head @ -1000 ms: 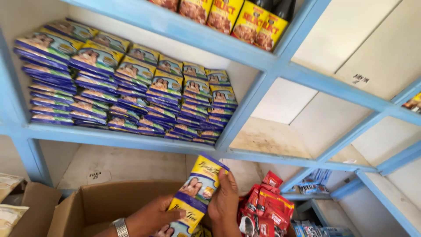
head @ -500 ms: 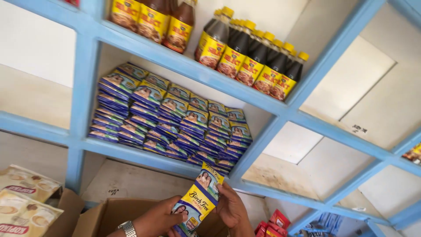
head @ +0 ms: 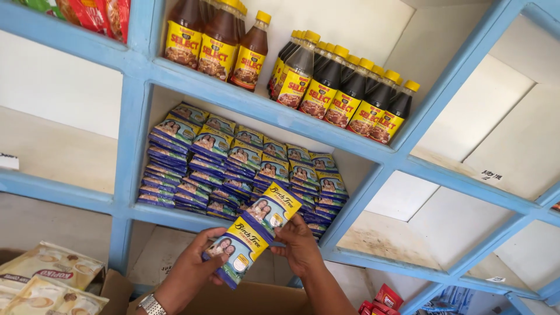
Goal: The person takes small yellow and blue packets from a cardboard box and places them onto a blue metal shelf. They arrange the packets in neat rows, filling the available space on the shelf alongside other products.
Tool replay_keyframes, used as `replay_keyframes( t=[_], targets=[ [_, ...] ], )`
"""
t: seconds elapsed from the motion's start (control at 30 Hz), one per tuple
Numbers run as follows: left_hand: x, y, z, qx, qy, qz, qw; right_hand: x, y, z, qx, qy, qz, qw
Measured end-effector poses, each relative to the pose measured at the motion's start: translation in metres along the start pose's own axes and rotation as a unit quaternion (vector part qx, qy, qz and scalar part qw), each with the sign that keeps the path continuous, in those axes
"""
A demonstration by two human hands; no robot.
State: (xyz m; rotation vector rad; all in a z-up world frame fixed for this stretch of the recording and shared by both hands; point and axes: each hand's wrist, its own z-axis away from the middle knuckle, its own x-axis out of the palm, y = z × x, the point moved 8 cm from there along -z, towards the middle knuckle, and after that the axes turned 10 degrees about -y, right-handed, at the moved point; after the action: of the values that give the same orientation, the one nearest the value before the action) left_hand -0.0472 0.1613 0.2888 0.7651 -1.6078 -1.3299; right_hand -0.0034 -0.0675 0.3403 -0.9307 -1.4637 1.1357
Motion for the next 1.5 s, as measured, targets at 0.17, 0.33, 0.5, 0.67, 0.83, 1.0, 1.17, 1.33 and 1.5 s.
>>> replay_keyframes(
  t=[0.17, 0.33, 0.5, 0.67, 0.83, 1.0, 1.17, 1.33, 1.5],
  targets=[
    [-0.037, 0.012, -0.016, 0.070, 0.045, 0.029, 0.996, 0.022, -0.011, -0.059, -0.037, -0.029, 0.021, 0.999],
    [-0.073, 0.070, -0.029, 0.187, 0.156, 0.019, 0.970, 0.052, -0.033, -0.153, -0.048, -0.054, 0.032, 0.997],
    [-0.103, 0.139, -0.037, 0.257, 0.231, -0.050, 0.937, 0.105, -0.058, -0.230, -0.047, -0.093, 0.050, 0.993],
    [-0.144, 0.166, -0.057, 0.288, 0.281, -0.094, 0.910, 0.140, -0.064, -0.311, -0.060, -0.097, 0.170, 0.979],
    [-0.168, 0.177, -0.075, 0.334, 0.316, -0.128, 0.879, 0.149, -0.055, -0.369, -0.037, -0.032, 0.192, 0.980],
    [-0.167, 0.178, -0.092, 0.408, 0.316, -0.178, 0.838, 0.150, -0.049, -0.402, -0.060, -0.036, 0.147, 0.987],
    [-0.160, 0.165, -0.079, 0.444, 0.296, -0.207, 0.820, 0.160, -0.043, -0.388, -0.106, -0.067, 0.184, 0.975],
    [-0.160, 0.130, -0.046, 0.426, 0.293, -0.147, 0.843, 0.259, -0.079, -0.258, -0.219, -0.235, 0.601, 0.732],
    [-0.192, 0.076, -0.033, 0.393, 0.317, -0.100, 0.857, 0.264, -0.065, -0.264, -0.273, -0.321, 0.603, 0.678]
  ],
)
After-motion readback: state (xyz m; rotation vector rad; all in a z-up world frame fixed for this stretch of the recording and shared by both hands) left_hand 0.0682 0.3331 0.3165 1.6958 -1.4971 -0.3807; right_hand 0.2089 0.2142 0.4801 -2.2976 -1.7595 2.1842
